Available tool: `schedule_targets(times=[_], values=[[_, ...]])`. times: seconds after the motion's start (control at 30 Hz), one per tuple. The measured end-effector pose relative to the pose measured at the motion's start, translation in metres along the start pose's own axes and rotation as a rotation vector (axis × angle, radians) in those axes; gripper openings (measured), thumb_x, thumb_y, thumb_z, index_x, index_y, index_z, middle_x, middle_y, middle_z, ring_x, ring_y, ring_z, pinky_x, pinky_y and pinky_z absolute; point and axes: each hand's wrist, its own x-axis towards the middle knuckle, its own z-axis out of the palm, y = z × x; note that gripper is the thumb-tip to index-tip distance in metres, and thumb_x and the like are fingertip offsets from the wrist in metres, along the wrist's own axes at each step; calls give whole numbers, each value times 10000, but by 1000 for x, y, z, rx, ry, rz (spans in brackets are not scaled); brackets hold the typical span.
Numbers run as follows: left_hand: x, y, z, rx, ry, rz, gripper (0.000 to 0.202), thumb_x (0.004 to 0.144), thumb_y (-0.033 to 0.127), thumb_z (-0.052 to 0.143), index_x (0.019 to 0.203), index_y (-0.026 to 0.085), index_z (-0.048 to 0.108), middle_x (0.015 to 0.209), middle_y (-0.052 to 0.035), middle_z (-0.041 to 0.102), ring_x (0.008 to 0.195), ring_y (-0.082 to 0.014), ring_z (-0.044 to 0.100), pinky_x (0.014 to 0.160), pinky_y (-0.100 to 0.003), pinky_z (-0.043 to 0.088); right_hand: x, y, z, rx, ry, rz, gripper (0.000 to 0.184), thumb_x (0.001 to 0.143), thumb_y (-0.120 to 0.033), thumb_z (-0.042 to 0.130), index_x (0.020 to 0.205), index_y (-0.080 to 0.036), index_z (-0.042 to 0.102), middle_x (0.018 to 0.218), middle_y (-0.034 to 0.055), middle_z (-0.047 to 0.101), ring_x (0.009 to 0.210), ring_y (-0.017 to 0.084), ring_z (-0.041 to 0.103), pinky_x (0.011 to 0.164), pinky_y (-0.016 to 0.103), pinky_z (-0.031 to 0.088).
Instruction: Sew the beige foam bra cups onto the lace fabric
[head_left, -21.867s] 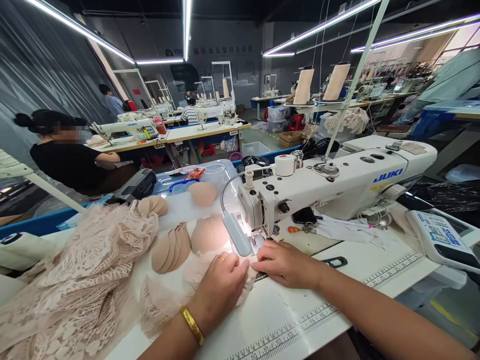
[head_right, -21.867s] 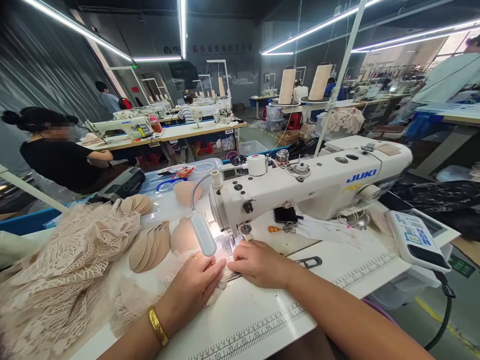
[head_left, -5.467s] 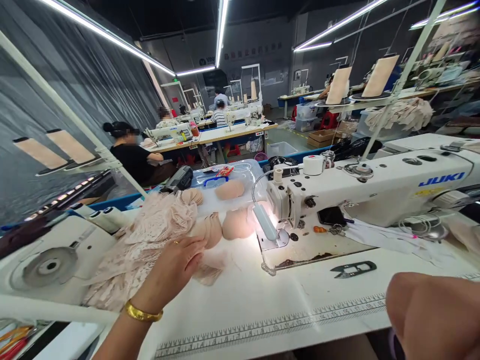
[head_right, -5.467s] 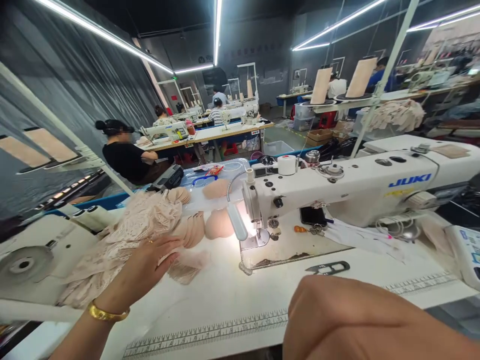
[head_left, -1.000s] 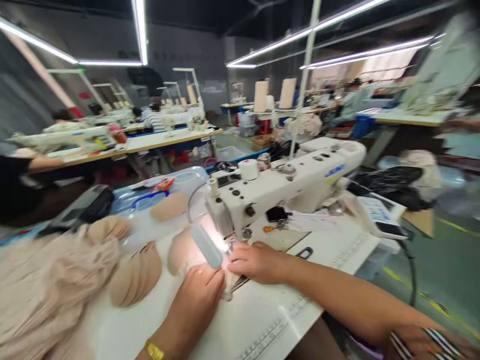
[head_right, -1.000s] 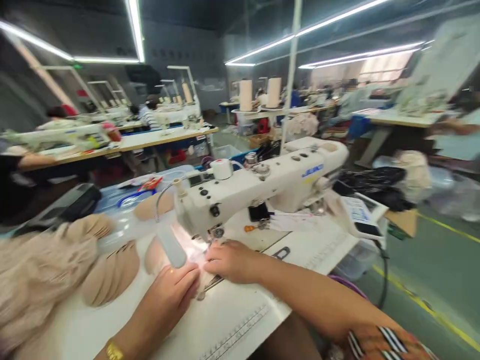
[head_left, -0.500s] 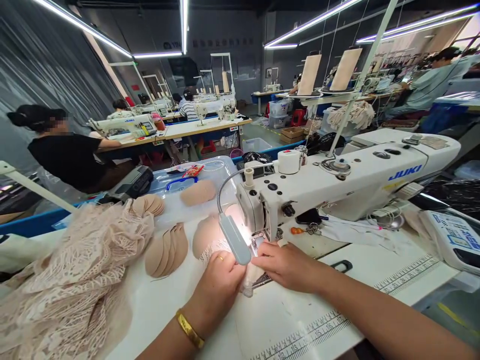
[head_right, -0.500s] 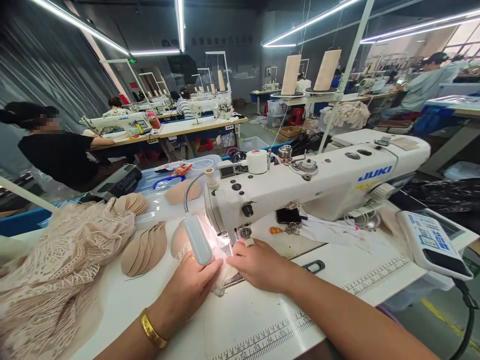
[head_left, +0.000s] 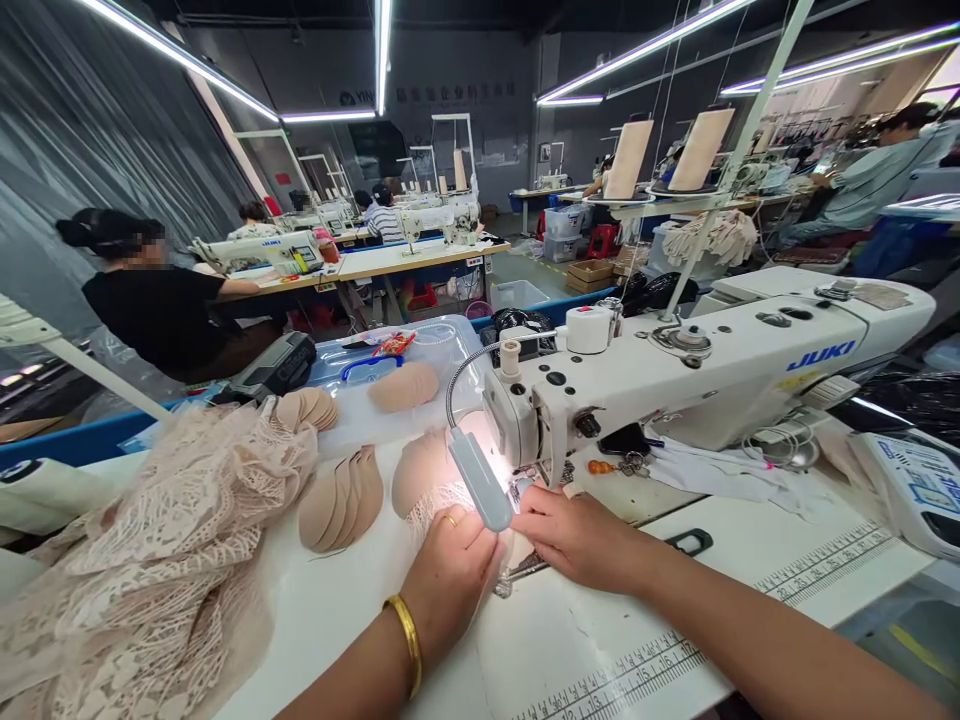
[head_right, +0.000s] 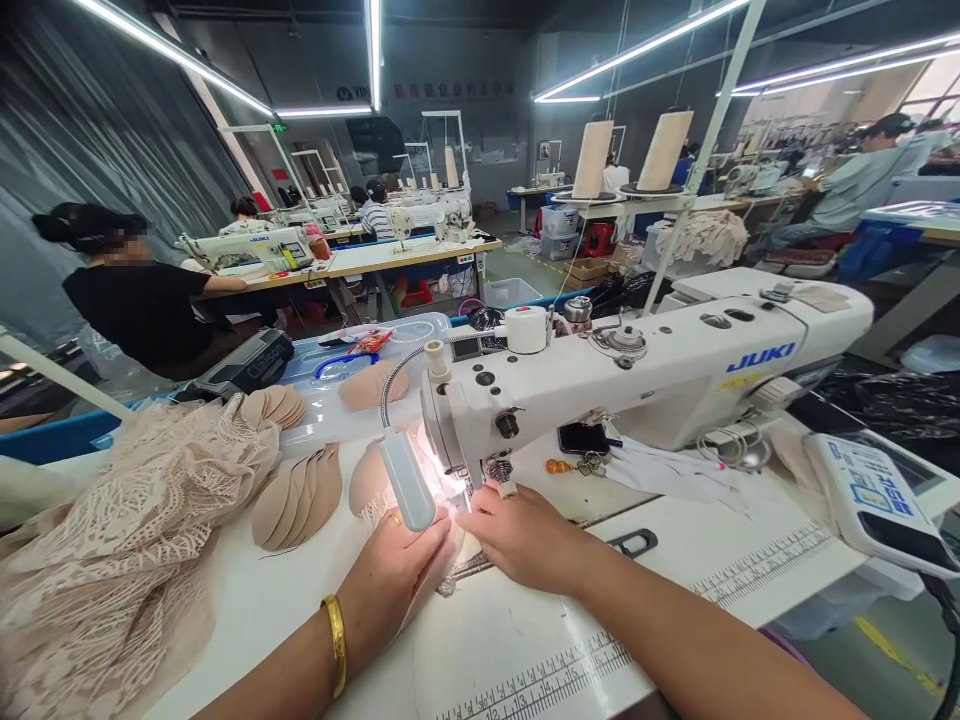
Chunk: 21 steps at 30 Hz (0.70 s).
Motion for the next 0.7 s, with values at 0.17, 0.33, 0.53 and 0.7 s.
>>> schedule_targets(times=[0.17,0.33,0.53,0.7], values=[[12,-17,0,-121,-130,70,271,1031,152,433,839,176,624,821,-57,677,751,-211,609,710,-363,525,-2,0,3,-55,38,48,189,905,-43,493,894,-203,594,868,16,557,678,165,437,576,268,238],[22,-40,11,-225,-120,190,205,1042,202,488,1115,168,676,1083,-102,747,1000,-248,687,953,-417,544,-4,2,6,-98,64,84,222,904,-46,467,921,-207,618,861,30,602,669,194,425,582,302,212],[27,-51,15,-235,-133,223,199,1030,223,539,1134,170,699,1074,-80,766,989,-247,677,992,-396,520,-5,3,6,-112,63,95,245,902,-37,467,977,-206,629,875,35,615,669,200,416,586,315,209],[29,-51,11,-163,-126,248,192,1028,184,533,1132,180,695,1097,-69,765,1018,-237,678,1035,-391,484,-6,5,7,-103,43,87,252,893,-36,476,989,-212,629,874,34,602,702,201,438,598,312,228]])
